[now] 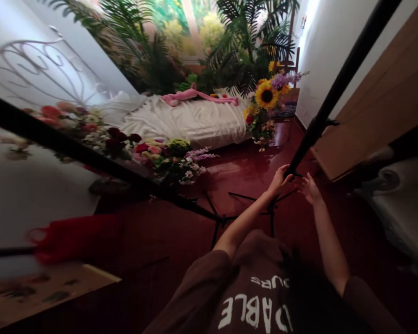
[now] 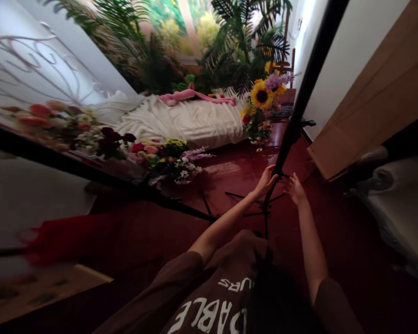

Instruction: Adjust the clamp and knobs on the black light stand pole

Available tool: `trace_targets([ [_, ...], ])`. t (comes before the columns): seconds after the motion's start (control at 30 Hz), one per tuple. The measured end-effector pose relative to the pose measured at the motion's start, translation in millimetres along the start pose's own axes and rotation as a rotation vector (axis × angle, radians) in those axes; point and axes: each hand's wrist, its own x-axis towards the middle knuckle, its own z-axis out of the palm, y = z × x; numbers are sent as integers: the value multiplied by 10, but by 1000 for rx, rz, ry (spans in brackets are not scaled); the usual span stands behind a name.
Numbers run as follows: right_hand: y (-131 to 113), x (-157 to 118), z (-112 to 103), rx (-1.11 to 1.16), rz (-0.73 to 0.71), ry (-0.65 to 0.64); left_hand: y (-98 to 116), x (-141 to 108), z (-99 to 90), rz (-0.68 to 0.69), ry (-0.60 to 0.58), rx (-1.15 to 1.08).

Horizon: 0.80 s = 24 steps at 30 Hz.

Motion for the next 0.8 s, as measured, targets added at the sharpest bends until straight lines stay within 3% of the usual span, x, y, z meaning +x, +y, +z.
trace_targets([
  [0.2, -122, 128, 20, -202, -36, 91, 71, 133, 238, -91, -5, -5],
  [0.37, -152, 201, -146, -297, -95, -48, -1, 143, 248, -100, 3, 26],
  [0.53, -176, 269, -226, -457, -405, -106, -45, 161, 258, -102, -25, 69],
  [0.67, -121, 275, -172, -682, -659, 50, -34, 154, 260, -120, -24, 87],
  [0.8, -132, 169, -123, -784, -757, 112, -21, 147, 255, -104, -13, 89],
])
